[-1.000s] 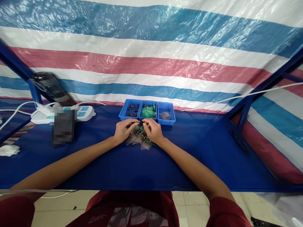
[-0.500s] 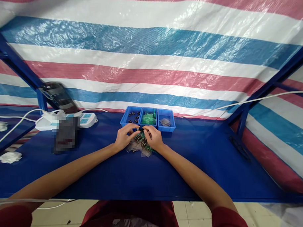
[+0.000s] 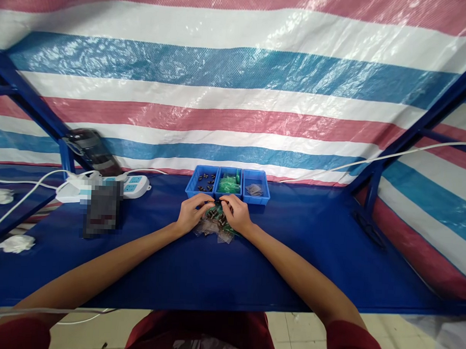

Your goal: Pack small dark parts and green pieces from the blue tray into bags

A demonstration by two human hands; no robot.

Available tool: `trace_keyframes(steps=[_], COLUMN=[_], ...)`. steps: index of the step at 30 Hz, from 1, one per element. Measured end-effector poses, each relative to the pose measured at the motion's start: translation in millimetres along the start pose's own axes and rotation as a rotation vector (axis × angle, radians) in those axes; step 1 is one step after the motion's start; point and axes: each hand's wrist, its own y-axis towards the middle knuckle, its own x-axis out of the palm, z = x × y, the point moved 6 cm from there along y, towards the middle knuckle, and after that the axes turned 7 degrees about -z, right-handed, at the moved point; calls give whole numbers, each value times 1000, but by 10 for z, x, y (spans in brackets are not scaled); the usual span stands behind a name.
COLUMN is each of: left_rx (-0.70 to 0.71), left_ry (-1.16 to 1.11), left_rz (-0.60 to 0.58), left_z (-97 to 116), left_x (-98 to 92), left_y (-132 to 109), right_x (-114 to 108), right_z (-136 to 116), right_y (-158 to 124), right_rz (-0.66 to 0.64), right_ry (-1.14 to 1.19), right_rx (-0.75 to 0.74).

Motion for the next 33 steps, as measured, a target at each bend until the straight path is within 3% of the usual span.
trace_keyframes(steps=[10,18,33], left_rx=[-158,-116,-71], left_ry=[-58,42,23], left_rz=[-23,10,-130], left_z=[-135,-120,-96], left_x=[52,35,126], left_y=[-43,-49,-46], right_x=[5,16,43], right_z=[-34,-28,-20], right_y=[0,-11,-22], right_rz=[16,9,6], right_ry=[7,5,8], right_rx=[-72,-97,-127])
